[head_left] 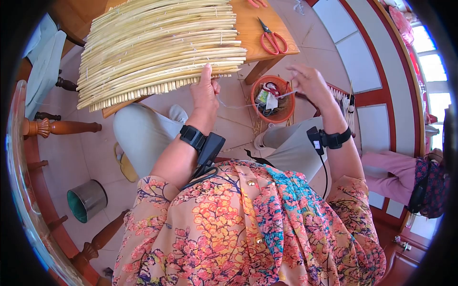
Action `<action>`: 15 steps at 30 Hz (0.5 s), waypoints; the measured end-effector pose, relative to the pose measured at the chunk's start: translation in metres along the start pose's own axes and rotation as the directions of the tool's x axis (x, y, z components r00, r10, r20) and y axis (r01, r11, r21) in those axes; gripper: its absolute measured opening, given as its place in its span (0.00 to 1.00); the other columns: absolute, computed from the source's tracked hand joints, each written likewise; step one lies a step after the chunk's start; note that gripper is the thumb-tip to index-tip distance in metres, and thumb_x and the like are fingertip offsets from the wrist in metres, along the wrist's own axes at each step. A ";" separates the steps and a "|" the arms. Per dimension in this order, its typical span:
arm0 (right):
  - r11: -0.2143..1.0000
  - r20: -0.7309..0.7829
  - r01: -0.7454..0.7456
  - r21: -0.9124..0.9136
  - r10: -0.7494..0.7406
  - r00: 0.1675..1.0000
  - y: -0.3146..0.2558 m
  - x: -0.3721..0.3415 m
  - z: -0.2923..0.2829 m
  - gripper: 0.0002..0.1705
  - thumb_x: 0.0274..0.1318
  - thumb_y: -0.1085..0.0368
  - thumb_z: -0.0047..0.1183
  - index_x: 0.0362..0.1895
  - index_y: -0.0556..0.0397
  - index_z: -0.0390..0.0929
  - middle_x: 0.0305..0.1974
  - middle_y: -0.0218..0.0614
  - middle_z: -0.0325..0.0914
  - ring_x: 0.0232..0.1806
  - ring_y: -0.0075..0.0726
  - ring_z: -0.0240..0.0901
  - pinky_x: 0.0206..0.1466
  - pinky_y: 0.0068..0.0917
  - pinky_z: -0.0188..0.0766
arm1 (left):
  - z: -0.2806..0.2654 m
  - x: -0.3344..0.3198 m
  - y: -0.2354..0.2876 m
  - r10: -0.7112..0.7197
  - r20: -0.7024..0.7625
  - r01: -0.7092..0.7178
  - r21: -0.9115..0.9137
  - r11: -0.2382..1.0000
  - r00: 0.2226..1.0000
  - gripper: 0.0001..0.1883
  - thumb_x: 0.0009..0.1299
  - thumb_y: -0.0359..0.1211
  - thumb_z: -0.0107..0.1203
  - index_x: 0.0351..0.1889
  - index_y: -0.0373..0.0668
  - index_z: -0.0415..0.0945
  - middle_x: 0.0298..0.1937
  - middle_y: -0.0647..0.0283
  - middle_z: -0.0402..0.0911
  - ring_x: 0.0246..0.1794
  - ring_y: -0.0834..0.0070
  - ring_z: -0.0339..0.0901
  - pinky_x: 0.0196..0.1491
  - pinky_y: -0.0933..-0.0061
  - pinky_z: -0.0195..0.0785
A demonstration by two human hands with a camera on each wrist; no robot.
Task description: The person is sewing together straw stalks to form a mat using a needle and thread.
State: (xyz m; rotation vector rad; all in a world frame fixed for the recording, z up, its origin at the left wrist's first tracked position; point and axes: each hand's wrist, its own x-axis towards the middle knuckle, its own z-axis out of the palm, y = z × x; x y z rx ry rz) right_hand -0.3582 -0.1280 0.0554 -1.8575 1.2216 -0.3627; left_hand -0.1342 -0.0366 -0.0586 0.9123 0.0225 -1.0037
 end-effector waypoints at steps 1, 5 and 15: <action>1.000 0.003 0.000 0.000 0.000 1.000 -0.006 -0.002 0.010 0.12 0.60 0.65 0.42 0.44 0.54 0.76 0.27 0.26 0.72 0.24 0.14 0.65 0.23 0.13 0.63 | 0.000 -0.001 0.001 0.001 -0.003 -0.001 -0.001 1.000 1.000 0.12 0.61 0.36 0.57 0.34 0.39 0.69 0.20 0.65 0.68 0.08 0.84 0.55 0.11 0.80 0.49; 0.992 0.094 0.081 0.092 -0.090 0.992 -0.034 -0.009 0.036 0.10 0.59 0.67 0.43 0.40 0.58 0.75 0.26 0.27 0.72 0.26 0.16 0.68 0.28 0.14 0.67 | 0.004 -0.005 0.005 0.017 0.011 -0.017 -0.023 1.000 1.000 0.11 0.61 0.35 0.55 0.35 0.39 0.69 0.22 0.64 0.69 0.08 0.84 0.54 0.11 0.81 0.48; 0.938 0.249 0.222 0.266 -0.290 0.924 -0.006 0.005 0.118 0.04 0.53 0.67 0.51 0.32 0.53 0.75 0.45 0.32 0.68 0.47 0.24 0.63 0.49 0.25 0.61 | 0.009 -0.011 0.011 -0.015 0.013 0.015 0.011 1.000 1.000 0.14 0.60 0.41 0.58 0.33 0.41 0.69 0.19 0.67 0.68 0.09 0.85 0.54 0.13 0.81 0.46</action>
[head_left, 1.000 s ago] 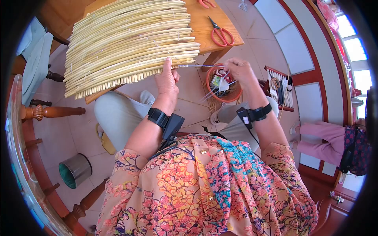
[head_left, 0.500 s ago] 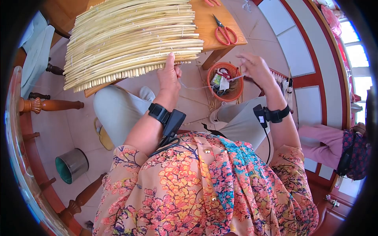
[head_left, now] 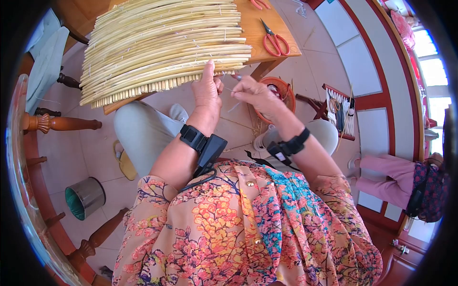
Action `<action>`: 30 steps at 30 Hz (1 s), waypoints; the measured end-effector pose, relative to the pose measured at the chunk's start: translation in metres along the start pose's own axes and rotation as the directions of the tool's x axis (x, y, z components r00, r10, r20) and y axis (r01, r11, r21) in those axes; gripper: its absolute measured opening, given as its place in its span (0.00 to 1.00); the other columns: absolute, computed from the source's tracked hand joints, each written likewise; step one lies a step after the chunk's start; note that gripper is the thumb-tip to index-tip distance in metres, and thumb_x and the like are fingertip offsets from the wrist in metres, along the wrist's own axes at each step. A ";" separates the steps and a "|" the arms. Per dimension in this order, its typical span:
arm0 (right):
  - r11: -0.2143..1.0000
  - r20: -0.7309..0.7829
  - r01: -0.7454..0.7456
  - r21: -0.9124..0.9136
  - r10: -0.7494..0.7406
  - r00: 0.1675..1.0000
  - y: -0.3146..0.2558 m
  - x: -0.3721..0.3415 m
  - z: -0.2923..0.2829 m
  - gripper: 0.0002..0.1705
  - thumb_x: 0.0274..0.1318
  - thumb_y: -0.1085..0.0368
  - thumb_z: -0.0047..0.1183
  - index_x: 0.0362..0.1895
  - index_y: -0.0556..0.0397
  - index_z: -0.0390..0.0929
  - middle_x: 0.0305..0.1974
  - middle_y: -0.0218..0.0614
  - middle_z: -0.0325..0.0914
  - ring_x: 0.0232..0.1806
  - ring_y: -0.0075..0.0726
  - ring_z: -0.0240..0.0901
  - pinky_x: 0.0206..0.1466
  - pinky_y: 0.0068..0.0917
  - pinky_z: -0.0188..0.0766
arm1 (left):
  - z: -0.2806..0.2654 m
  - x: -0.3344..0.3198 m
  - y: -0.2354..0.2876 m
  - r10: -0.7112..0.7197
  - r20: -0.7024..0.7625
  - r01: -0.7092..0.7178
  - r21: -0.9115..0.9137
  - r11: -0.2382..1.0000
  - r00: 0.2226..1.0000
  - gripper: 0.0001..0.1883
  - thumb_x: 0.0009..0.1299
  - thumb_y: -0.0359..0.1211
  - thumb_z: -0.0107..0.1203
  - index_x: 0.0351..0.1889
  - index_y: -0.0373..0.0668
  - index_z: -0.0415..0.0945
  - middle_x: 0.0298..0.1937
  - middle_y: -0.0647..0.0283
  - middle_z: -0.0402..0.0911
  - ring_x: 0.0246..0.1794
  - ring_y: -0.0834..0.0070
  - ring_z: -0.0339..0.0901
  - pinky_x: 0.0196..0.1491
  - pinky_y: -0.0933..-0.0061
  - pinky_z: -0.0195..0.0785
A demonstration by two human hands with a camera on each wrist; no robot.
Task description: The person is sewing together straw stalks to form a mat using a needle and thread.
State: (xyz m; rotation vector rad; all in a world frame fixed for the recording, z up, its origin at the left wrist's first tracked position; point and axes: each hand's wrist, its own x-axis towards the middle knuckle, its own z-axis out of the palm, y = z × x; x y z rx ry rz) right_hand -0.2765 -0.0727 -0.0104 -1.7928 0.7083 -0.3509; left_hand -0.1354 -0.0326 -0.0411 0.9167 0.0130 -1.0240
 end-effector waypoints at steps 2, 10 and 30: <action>0.976 0.036 -0.121 0.180 0.116 0.993 0.013 0.007 0.017 0.05 0.53 0.66 0.52 0.33 0.52 0.75 0.43 0.32 0.70 0.49 0.25 0.62 0.52 0.27 0.59 | 0.001 -0.002 0.002 -0.014 -0.001 0.014 -0.008 1.000 1.000 0.14 0.60 0.41 0.58 0.32 0.41 0.69 0.19 0.67 0.67 0.09 0.85 0.53 0.13 0.80 0.45; 0.655 0.108 -0.227 0.721 0.217 0.970 0.018 -0.001 0.015 0.04 0.57 0.66 0.46 0.35 0.53 0.71 0.37 0.33 0.74 0.40 0.26 0.68 0.49 0.27 0.65 | 0.005 -0.009 0.007 0.011 0.003 -0.011 -0.017 1.000 1.000 0.14 0.60 0.39 0.58 0.33 0.41 0.68 0.20 0.67 0.67 0.09 0.86 0.53 0.12 0.82 0.44; 0.654 0.070 -0.115 0.747 0.095 0.993 0.019 0.009 0.030 0.05 0.55 0.64 0.50 0.34 0.50 0.72 0.35 0.31 0.72 0.38 0.26 0.67 0.43 0.23 0.64 | 0.005 -0.010 0.011 -0.031 -0.014 0.030 -0.053 0.998 0.999 0.13 0.60 0.39 0.58 0.33 0.41 0.68 0.20 0.66 0.66 0.10 0.86 0.53 0.11 0.82 0.45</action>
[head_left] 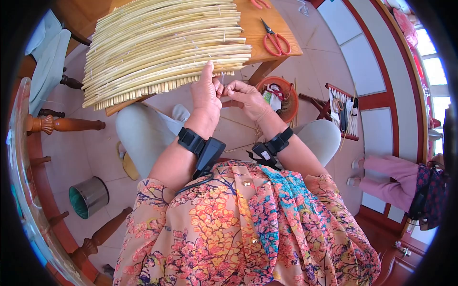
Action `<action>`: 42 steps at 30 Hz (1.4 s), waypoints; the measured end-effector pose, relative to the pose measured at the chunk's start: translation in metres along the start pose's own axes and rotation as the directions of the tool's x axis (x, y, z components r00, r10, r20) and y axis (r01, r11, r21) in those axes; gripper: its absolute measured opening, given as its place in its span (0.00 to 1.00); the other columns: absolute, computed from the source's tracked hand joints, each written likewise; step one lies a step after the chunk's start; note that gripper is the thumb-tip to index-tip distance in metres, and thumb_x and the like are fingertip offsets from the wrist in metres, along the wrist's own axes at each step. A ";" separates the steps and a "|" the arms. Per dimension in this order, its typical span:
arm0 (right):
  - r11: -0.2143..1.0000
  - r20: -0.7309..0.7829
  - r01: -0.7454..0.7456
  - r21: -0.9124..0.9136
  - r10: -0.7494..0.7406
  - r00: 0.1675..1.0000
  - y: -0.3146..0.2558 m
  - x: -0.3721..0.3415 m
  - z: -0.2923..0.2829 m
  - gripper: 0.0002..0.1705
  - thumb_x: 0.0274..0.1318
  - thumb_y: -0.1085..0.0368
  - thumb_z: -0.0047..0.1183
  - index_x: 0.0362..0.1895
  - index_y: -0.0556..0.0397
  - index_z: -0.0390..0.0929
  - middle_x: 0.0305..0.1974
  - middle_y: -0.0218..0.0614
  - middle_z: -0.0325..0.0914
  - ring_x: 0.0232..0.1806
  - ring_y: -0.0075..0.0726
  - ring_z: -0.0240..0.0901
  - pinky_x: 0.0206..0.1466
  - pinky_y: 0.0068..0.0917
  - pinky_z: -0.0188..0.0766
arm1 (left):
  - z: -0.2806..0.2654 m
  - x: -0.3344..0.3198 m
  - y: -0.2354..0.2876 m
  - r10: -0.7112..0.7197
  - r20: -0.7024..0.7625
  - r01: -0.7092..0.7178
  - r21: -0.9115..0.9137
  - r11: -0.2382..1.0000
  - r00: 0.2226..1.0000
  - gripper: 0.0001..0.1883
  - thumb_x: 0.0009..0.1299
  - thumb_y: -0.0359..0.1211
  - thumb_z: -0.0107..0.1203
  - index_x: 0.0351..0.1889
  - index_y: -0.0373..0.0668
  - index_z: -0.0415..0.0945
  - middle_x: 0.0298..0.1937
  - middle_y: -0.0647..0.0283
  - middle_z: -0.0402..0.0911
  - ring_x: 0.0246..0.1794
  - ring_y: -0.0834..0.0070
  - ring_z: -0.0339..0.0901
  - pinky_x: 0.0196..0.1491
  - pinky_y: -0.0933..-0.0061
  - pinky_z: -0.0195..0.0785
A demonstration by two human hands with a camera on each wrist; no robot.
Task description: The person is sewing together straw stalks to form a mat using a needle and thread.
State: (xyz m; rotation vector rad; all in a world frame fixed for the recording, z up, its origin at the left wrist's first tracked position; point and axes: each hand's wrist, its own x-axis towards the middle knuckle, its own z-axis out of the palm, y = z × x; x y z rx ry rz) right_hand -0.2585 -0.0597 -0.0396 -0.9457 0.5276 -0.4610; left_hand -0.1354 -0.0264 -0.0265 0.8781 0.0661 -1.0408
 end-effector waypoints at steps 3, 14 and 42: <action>0.984 -0.075 -0.056 -0.168 0.044 0.996 -0.012 -0.011 -0.008 0.04 0.57 0.65 0.48 0.33 0.50 0.71 0.32 0.31 0.73 0.28 0.20 0.66 0.29 0.15 0.62 | 0.001 -0.002 0.001 0.043 0.005 -0.043 0.041 0.998 0.999 0.14 0.60 0.39 0.58 0.33 0.41 0.67 0.21 0.66 0.67 0.09 0.86 0.53 0.11 0.82 0.45; 0.990 -0.059 0.012 -0.138 -0.020 0.998 -0.040 -0.025 -0.018 0.05 0.56 0.65 0.50 0.34 0.52 0.72 0.28 0.29 0.73 0.21 0.12 0.56 0.21 0.10 0.51 | -0.001 0.002 -0.002 0.002 -0.033 0.001 0.065 0.998 0.999 0.14 0.60 0.40 0.58 0.31 0.41 0.68 0.19 0.68 0.66 0.08 0.86 0.52 0.12 0.81 0.45; 0.980 -0.083 -0.022 -0.196 0.006 0.997 -0.031 -0.021 -0.007 0.05 0.59 0.64 0.46 0.34 0.51 0.71 0.24 0.25 0.71 0.20 0.11 0.64 0.20 0.08 0.57 | -0.004 0.001 -0.001 0.000 0.005 0.000 0.087 0.996 1.000 0.15 0.60 0.42 0.58 0.35 0.42 0.68 0.22 0.67 0.69 0.10 0.86 0.56 0.13 0.82 0.49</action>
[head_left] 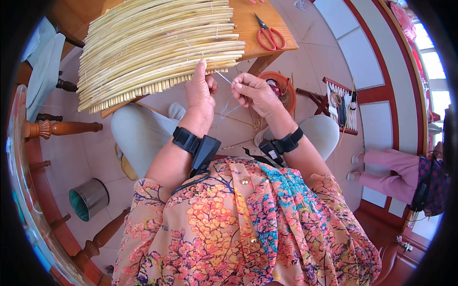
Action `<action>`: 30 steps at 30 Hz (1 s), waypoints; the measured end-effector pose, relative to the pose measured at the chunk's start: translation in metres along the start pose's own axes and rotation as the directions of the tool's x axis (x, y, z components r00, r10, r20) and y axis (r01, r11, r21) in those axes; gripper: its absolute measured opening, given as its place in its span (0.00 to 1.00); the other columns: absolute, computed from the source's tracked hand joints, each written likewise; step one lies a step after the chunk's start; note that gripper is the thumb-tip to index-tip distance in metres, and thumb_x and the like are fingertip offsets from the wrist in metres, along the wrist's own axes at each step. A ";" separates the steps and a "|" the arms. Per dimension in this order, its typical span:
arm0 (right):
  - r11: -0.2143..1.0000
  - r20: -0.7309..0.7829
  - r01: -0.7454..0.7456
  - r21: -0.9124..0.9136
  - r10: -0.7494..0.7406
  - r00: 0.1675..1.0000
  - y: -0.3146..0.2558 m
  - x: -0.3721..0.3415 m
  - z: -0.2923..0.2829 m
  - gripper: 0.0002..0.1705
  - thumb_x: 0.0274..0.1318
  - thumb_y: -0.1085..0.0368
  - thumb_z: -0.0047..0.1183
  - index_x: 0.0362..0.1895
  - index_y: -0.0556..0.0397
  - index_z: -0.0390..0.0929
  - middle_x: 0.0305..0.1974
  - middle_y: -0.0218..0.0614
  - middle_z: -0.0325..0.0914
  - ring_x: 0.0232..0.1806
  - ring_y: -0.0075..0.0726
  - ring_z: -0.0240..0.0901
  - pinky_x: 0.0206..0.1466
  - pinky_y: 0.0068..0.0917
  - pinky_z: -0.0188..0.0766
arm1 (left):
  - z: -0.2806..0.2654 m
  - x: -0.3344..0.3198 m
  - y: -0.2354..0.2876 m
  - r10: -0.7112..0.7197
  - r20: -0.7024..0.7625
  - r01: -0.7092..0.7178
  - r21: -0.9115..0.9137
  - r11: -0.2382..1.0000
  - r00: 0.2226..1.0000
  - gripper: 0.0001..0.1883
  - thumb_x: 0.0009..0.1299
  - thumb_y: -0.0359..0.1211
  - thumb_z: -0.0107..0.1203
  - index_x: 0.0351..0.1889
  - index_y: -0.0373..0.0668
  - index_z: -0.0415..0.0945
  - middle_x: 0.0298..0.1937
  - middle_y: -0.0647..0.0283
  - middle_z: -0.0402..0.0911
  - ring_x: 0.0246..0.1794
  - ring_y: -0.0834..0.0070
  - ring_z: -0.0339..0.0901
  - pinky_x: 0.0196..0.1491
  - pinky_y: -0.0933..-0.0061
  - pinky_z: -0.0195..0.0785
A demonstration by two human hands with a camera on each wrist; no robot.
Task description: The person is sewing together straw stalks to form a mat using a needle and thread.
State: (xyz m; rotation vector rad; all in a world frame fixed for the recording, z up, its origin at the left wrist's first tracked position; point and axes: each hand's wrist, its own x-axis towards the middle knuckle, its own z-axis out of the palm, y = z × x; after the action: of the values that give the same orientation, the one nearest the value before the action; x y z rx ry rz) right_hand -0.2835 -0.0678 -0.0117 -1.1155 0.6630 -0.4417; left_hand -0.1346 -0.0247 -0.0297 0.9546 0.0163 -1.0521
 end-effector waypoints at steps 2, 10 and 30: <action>0.997 -0.039 0.026 -0.070 -0.028 0.999 -0.007 -0.002 -0.002 0.05 0.59 0.64 0.46 0.34 0.51 0.72 0.24 0.25 0.71 0.20 0.11 0.63 0.20 0.08 0.57 | -0.002 0.002 -0.001 0.006 0.010 -0.007 0.052 0.999 1.000 0.16 0.60 0.42 0.57 0.36 0.42 0.69 0.23 0.66 0.71 0.11 0.84 0.60 0.14 0.82 0.52; 0.828 -0.155 0.141 -0.543 -0.264 0.952 -0.023 0.004 -0.023 0.05 0.58 0.69 0.46 0.37 0.54 0.73 0.25 0.25 0.73 0.22 0.13 0.67 0.23 0.12 0.63 | -0.004 0.006 -0.007 0.037 0.025 -0.037 0.019 0.999 0.999 0.19 0.62 0.42 0.55 0.41 0.36 0.70 0.29 0.59 0.77 0.26 0.71 0.77 0.29 0.74 0.73; 0.730 -0.377 0.331 -0.598 -0.621 0.687 0.021 0.037 -0.019 0.03 0.52 0.72 0.52 0.33 0.56 0.74 0.25 0.31 0.75 0.24 0.21 0.73 0.28 0.18 0.71 | 0.001 0.000 -0.001 0.004 0.100 0.004 -0.071 0.997 0.995 0.19 0.63 0.40 0.54 0.43 0.34 0.67 0.35 0.56 0.75 0.32 0.70 0.76 0.37 0.69 0.77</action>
State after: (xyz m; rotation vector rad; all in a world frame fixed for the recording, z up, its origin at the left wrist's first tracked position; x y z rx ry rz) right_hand -0.2692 -0.0957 -0.0457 -1.6911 1.0238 -1.1605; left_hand -0.1353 -0.0261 -0.0294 0.8367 -0.0292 -1.0915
